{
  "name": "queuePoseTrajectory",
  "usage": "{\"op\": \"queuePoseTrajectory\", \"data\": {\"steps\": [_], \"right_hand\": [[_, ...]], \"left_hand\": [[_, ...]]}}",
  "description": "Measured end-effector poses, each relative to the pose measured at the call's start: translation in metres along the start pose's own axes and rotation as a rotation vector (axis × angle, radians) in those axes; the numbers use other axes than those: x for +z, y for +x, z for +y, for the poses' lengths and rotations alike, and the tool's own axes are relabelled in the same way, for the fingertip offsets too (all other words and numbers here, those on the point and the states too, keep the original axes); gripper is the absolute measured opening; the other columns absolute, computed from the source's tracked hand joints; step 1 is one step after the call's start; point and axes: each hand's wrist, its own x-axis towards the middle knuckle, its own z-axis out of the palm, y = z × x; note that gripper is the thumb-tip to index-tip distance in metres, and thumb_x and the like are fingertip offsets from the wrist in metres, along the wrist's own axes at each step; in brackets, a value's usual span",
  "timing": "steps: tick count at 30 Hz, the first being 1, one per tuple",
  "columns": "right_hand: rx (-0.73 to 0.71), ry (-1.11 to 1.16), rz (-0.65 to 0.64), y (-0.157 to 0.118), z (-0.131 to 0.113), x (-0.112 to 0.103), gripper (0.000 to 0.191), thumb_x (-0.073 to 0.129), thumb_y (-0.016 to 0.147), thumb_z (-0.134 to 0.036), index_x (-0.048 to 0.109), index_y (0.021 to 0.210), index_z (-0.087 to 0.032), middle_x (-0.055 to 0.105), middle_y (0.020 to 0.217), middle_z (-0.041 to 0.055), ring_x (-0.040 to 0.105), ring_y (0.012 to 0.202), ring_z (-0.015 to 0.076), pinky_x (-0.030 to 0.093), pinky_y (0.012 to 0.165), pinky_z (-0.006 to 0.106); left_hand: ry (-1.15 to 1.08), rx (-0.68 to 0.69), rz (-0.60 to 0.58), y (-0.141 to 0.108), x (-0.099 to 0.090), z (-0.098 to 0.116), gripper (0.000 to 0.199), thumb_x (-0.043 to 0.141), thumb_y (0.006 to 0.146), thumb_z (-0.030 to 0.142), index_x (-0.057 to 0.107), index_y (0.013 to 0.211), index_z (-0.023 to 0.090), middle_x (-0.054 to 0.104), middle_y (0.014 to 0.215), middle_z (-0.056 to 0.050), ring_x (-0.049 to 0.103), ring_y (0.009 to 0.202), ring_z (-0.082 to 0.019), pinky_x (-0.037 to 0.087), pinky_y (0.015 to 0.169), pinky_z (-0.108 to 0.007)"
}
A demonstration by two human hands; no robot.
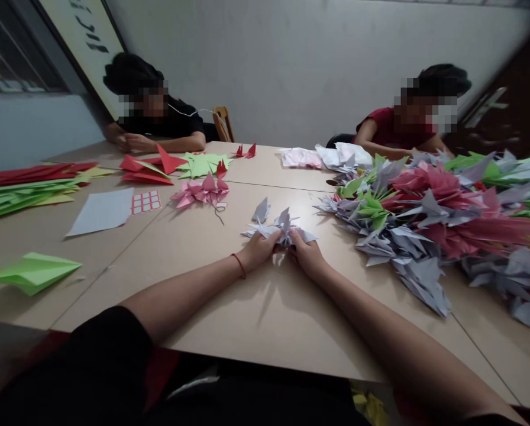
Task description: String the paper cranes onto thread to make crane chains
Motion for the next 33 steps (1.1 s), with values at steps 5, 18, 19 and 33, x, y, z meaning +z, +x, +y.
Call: {"op": "queuePoseTrajectory", "data": {"steps": [5, 18, 19, 33], "right_hand": [[0.020, 0.011, -0.008, -0.0008, 0.0004, 0.0013, 0.038, 0.050, 0.080, -0.055, 0.046, 0.061, -0.022, 0.037, 0.042, -0.0071, 0.033, 0.037, 0.0102, 0.030, 0.038, 0.024], [-0.003, -0.100, -0.016, 0.0006, -0.0024, -0.0014, 0.030, 0.048, 0.081, -0.042, 0.051, 0.060, -0.021, 0.046, 0.046, -0.0025, 0.051, 0.055, 0.0157, 0.041, 0.052, 0.025], [-0.007, -0.100, -0.025, 0.0008, -0.0029, -0.0015, 0.030, 0.048, 0.081, -0.041, 0.050, 0.059, -0.021, 0.046, 0.046, -0.0025, 0.051, 0.055, 0.0156, 0.041, 0.052, 0.025], [-0.048, -0.011, -0.042, -0.0008, -0.0064, -0.0012, 0.040, 0.040, 0.086, -0.055, 0.040, 0.061, -0.023, 0.037, 0.043, -0.0060, 0.035, 0.037, 0.0105, 0.031, 0.039, 0.025]], "left_hand": [[0.037, 0.002, -0.020, -0.0008, -0.0007, 0.0042, 0.035, 0.037, 0.088, 0.028, 0.040, 0.053, 0.020, 0.042, 0.049, 0.004, 0.042, 0.051, -0.011, 0.035, 0.056, -0.025], [0.040, 0.005, 0.029, 0.0031, 0.0000, 0.0007, 0.033, 0.041, 0.084, 0.029, 0.041, 0.053, 0.019, 0.043, 0.046, 0.004, 0.042, 0.050, -0.011, 0.034, 0.053, -0.024], [0.039, 0.004, 0.032, 0.0033, -0.0002, 0.0002, 0.033, 0.040, 0.084, 0.030, 0.042, 0.053, 0.019, 0.043, 0.046, 0.004, 0.042, 0.050, -0.011, 0.034, 0.053, -0.024], [-0.044, 0.009, 0.081, -0.0017, 0.0005, 0.0031, 0.038, 0.035, 0.092, 0.038, 0.044, 0.059, 0.019, 0.045, 0.050, 0.004, 0.043, 0.048, -0.010, 0.038, 0.054, -0.025]]}}
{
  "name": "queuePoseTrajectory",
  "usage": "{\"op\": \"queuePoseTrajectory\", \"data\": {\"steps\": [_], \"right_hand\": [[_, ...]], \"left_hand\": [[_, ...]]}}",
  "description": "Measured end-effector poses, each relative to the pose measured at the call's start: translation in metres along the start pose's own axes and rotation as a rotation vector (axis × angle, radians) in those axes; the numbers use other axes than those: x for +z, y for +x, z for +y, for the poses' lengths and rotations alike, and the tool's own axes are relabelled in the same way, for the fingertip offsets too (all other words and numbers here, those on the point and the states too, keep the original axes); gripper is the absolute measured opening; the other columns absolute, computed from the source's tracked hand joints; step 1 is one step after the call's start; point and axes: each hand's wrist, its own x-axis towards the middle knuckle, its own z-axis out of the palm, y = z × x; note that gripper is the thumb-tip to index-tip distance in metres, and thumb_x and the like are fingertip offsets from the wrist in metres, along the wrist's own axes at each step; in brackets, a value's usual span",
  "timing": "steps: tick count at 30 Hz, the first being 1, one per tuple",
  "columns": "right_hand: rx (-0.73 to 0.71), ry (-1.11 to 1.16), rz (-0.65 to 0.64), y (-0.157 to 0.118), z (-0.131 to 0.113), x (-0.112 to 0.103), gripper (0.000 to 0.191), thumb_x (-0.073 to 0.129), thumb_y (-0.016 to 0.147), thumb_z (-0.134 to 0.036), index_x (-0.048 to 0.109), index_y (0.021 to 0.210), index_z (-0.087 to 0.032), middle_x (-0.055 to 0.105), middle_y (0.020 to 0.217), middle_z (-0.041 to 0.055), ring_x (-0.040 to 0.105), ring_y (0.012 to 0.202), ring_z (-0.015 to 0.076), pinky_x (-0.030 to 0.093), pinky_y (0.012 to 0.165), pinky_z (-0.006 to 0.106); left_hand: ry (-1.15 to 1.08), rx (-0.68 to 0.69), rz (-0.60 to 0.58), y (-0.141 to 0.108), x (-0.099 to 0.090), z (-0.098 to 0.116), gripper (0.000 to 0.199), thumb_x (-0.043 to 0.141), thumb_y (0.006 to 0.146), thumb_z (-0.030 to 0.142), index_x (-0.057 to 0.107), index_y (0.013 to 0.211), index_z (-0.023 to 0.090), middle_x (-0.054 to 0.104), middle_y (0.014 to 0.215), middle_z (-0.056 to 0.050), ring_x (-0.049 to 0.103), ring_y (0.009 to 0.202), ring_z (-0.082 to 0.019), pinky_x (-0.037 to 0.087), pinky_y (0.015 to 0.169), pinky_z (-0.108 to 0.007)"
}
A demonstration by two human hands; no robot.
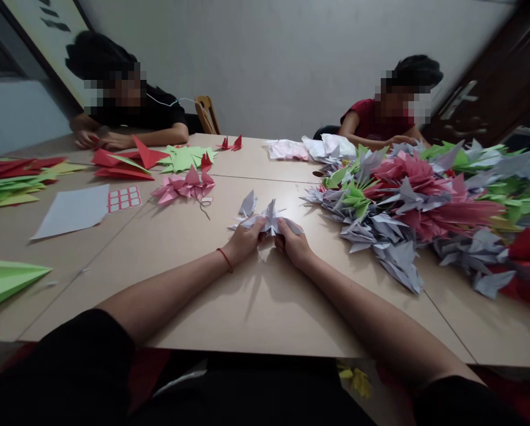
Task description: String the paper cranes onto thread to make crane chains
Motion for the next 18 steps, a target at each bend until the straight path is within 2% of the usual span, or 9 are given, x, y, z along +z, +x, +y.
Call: {"op": "queuePoseTrajectory", "data": {"steps": [6, 11, 15, 18], "right_hand": [[-0.086, -0.048, 0.015, -0.0032, -0.0042, -0.0038, 0.034, 0.057, 0.079, -0.052, 0.046, 0.063, -0.023, 0.043, 0.050, -0.0045, 0.041, 0.049, 0.0128, 0.035, 0.048, 0.026], [-0.079, -0.020, 0.094, -0.0016, -0.0064, -0.0052, 0.041, 0.048, 0.085, -0.055, 0.041, 0.059, -0.023, 0.040, 0.046, -0.0051, 0.038, 0.043, 0.0114, 0.034, 0.045, 0.026], [-0.056, 0.011, 0.102, 0.0009, -0.0027, -0.0033, 0.051, 0.034, 0.088, -0.061, 0.040, 0.055, -0.023, 0.038, 0.040, -0.0047, 0.038, 0.037, 0.0111, 0.032, 0.041, 0.027], [-0.058, 0.017, 0.085, 0.0009, -0.0016, -0.0040, 0.047, 0.047, 0.081, -0.063, 0.044, 0.058, -0.022, 0.040, 0.040, -0.0058, 0.038, 0.037, 0.0103, 0.030, 0.040, 0.026]], "left_hand": [[-0.005, 0.061, -0.029, -0.0004, -0.0010, 0.0004, 0.034, 0.043, 0.090, 0.038, 0.045, 0.062, 0.019, 0.045, 0.053, 0.004, 0.044, 0.052, -0.011, 0.039, 0.059, -0.025], [-0.037, 0.076, -0.070, -0.0026, 0.0001, 0.0013, 0.035, 0.040, 0.091, 0.045, 0.047, 0.068, 0.019, 0.047, 0.053, 0.004, 0.043, 0.049, -0.010, 0.037, 0.054, -0.025], [-0.080, 0.053, -0.015, -0.0014, -0.0002, -0.0019, 0.040, 0.040, 0.090, 0.050, 0.045, 0.065, 0.019, 0.045, 0.051, 0.004, 0.041, 0.045, -0.009, 0.035, 0.049, -0.024], [-0.117, 0.020, 0.034, 0.0018, -0.0021, -0.0053, 0.044, 0.040, 0.090, 0.052, 0.046, 0.062, 0.018, 0.045, 0.048, 0.004, 0.041, 0.043, -0.009, 0.035, 0.047, -0.024]]}}
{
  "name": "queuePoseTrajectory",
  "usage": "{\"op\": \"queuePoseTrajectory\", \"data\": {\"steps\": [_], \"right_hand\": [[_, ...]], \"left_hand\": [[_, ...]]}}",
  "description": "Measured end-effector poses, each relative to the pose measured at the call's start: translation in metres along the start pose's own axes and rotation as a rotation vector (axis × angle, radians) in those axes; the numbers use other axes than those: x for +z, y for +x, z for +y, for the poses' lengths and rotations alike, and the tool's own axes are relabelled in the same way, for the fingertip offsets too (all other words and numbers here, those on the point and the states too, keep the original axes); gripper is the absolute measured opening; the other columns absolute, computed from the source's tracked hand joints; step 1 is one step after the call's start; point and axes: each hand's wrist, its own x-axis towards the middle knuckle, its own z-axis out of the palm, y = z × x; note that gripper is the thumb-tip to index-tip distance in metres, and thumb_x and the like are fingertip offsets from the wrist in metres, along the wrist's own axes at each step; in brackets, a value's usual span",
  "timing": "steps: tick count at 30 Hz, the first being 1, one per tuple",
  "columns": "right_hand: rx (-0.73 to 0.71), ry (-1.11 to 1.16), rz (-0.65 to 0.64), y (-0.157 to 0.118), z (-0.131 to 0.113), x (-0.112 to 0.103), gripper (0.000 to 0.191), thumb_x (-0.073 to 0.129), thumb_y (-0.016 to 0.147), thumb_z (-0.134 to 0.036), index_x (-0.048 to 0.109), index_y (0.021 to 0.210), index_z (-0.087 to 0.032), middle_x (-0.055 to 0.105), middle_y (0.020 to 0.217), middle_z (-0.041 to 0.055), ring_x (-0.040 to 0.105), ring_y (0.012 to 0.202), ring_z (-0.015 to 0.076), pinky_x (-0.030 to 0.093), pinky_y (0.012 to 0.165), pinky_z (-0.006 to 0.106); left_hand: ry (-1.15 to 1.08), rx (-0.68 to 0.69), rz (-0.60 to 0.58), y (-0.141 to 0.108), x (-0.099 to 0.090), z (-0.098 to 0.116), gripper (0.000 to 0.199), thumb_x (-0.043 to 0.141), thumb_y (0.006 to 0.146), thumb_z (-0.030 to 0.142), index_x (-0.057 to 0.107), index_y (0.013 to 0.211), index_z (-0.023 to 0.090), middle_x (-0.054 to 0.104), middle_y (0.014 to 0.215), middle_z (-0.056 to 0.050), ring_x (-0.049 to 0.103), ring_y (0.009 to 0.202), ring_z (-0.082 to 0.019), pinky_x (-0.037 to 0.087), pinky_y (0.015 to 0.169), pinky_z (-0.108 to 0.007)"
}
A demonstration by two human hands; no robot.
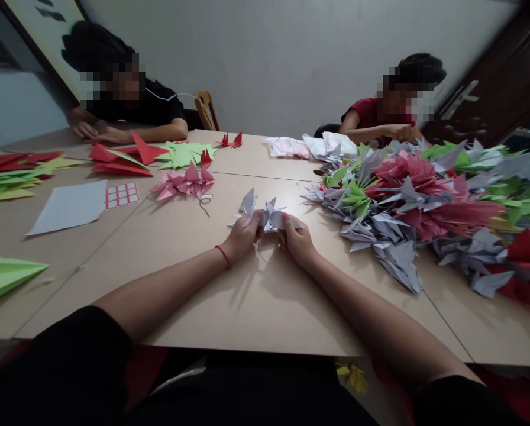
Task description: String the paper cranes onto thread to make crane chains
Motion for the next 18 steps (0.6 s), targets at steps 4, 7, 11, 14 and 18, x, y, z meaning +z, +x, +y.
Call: {"op": "queuePoseTrajectory", "data": {"steps": [4, 7, 11, 14, 18], "right_hand": [[-0.011, 0.016, 0.048, 0.002, -0.003, -0.005, 0.045, 0.062, 0.073, -0.060, 0.044, 0.058, -0.021, 0.040, 0.039, -0.0076, 0.034, 0.036, 0.0080, 0.027, 0.039, 0.024], [-0.010, 0.034, 0.085, 0.008, -0.004, -0.012, 0.052, 0.053, 0.077, -0.065, 0.040, 0.052, -0.021, 0.038, 0.034, -0.0068, 0.031, 0.032, 0.0068, 0.025, 0.037, 0.023], [0.003, 0.048, 0.115, 0.016, -0.002, -0.022, 0.058, 0.041, 0.080, -0.070, 0.039, 0.048, -0.022, 0.041, 0.031, -0.0037, 0.031, 0.029, 0.0069, 0.024, 0.034, 0.023], [0.003, 0.050, 0.126, 0.022, 0.001, -0.030, 0.060, 0.036, 0.083, -0.070, 0.038, 0.045, -0.022, 0.041, 0.030, -0.0020, 0.031, 0.028, 0.0073, 0.022, 0.032, 0.023], [-0.028, 0.032, 0.126, 0.023, 0.001, -0.033, 0.062, 0.035, 0.085, -0.067, 0.039, 0.042, -0.022, 0.038, 0.030, -0.0022, 0.031, 0.029, 0.0075, 0.022, 0.033, 0.023]], "left_hand": [[-0.058, -0.047, 0.064, 0.004, -0.002, -0.002, 0.049, 0.040, 0.088, 0.057, 0.047, 0.059, 0.017, 0.045, 0.045, 0.004, 0.041, 0.040, -0.008, 0.032, 0.043, -0.023], [-0.103, -0.075, 0.103, 0.006, -0.002, -0.002, 0.052, 0.043, 0.084, 0.062, 0.047, 0.059, 0.017, 0.045, 0.044, 0.004, 0.038, 0.038, -0.006, 0.028, 0.040, -0.021], [-0.152, -0.120, 0.118, 0.009, -0.004, -0.003, 0.055, 0.043, 0.081, 0.067, 0.048, 0.060, 0.016, 0.047, 0.044, 0.003, 0.038, 0.035, -0.006, 0.027, 0.037, -0.020], [-0.168, -0.146, 0.120, 0.012, -0.007, -0.003, 0.058, 0.040, 0.080, 0.070, 0.050, 0.061, 0.016, 0.047, 0.044, 0.002, 0.039, 0.035, -0.006, 0.027, 0.036, -0.020], [-0.164, -0.145, 0.052, 0.009, -0.009, 0.000, 0.063, 0.033, 0.077, 0.076, 0.051, 0.070, 0.016, 0.050, 0.050, 0.003, 0.042, 0.035, -0.006, 0.024, 0.034, -0.019]]}}
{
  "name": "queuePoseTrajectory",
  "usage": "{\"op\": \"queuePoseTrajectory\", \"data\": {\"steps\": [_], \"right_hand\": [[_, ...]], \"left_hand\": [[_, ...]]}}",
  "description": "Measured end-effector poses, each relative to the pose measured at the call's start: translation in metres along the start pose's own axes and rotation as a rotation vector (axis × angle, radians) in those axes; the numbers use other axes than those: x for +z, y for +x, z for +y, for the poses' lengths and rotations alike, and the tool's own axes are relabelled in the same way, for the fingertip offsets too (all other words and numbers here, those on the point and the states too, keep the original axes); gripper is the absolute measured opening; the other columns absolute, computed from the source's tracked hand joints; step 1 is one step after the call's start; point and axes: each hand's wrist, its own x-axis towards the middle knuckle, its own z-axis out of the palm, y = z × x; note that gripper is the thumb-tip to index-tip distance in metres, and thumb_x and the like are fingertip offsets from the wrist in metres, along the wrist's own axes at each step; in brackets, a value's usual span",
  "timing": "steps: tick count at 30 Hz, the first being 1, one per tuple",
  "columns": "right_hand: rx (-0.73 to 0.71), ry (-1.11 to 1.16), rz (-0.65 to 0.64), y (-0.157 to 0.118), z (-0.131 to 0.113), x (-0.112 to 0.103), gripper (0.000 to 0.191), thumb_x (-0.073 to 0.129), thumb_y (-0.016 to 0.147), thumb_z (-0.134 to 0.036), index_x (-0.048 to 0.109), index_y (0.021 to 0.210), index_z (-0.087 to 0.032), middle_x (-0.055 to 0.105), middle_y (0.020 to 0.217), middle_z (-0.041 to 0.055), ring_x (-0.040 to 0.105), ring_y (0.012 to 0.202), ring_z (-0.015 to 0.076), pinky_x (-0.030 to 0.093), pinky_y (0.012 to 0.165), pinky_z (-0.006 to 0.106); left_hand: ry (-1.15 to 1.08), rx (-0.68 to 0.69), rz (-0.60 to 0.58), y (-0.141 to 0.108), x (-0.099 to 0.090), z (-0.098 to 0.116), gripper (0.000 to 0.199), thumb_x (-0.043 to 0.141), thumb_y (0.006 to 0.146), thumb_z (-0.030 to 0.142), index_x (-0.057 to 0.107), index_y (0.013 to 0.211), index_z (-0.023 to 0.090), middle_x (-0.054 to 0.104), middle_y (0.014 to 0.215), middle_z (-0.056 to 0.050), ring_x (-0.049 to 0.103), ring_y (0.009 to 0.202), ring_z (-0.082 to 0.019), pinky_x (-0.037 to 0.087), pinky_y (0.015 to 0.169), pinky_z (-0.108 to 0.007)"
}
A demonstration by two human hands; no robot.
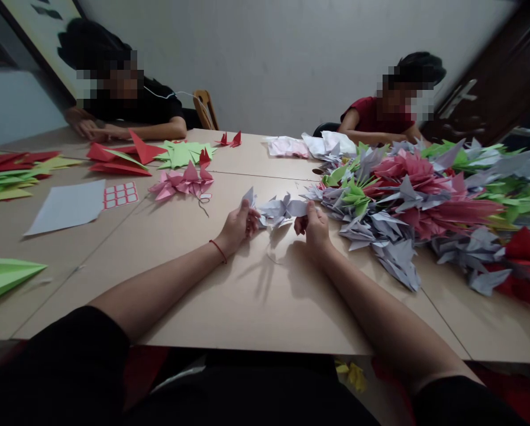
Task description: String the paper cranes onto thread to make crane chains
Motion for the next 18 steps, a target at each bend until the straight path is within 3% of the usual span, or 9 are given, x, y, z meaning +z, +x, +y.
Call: {"op": "queuePoseTrajectory", "data": {"steps": [4, 8, 14, 18], "right_hand": [[-0.043, -0.031, -0.020, -0.014, -0.004, 0.011, 0.063, 0.037, 0.086, -0.064, 0.042, 0.042, -0.020, 0.038, 0.033, -0.0024, 0.035, 0.034, 0.0079, 0.027, 0.037, 0.023], [-0.047, -0.034, -0.080, -0.029, -0.005, 0.027, 0.058, 0.034, 0.086, -0.066, 0.044, 0.053, -0.021, 0.043, 0.040, -0.0027, 0.039, 0.037, 0.0094, 0.031, 0.038, 0.023], [-0.016, -0.100, -0.216, -0.032, 0.004, 0.034, 0.047, 0.052, 0.081, -0.059, 0.046, 0.054, -0.021, 0.042, 0.043, -0.0032, 0.045, 0.044, 0.0120, 0.034, 0.042, 0.024], [-0.016, -0.115, -0.242, -0.029, 0.008, 0.034, 0.045, 0.043, 0.085, -0.059, 0.044, 0.060, -0.022, 0.041, 0.046, -0.0036, 0.045, 0.048, 0.0129, 0.036, 0.045, 0.024]], "left_hand": [[0.072, 0.024, -0.161, -0.007, 0.004, 0.000, 0.060, 0.042, 0.072, 0.078, 0.047, 0.069, 0.017, 0.051, 0.052, 0.003, 0.044, 0.036, -0.006, 0.027, 0.035, -0.019], [0.142, 0.047, -0.248, -0.011, 0.007, 0.000, 0.054, 0.041, 0.082, 0.066, 0.050, 0.063, 0.017, 0.049, 0.047, 0.003, 0.044, 0.040, -0.008, 0.036, 0.043, -0.022], [0.220, 0.140, -0.171, -0.012, 0.007, 0.000, 0.049, 0.037, 0.089, 0.055, 0.044, 0.058, 0.018, 0.045, 0.048, 0.003, 0.041, 0.044, -0.009, 0.035, 0.047, -0.023], [0.278, 0.194, -0.178, -0.012, 0.009, -0.001, 0.043, 0.038, 0.090, 0.049, 0.044, 0.060, 0.019, 0.044, 0.050, 0.004, 0.042, 0.047, -0.009, 0.037, 0.052, -0.023]]}}
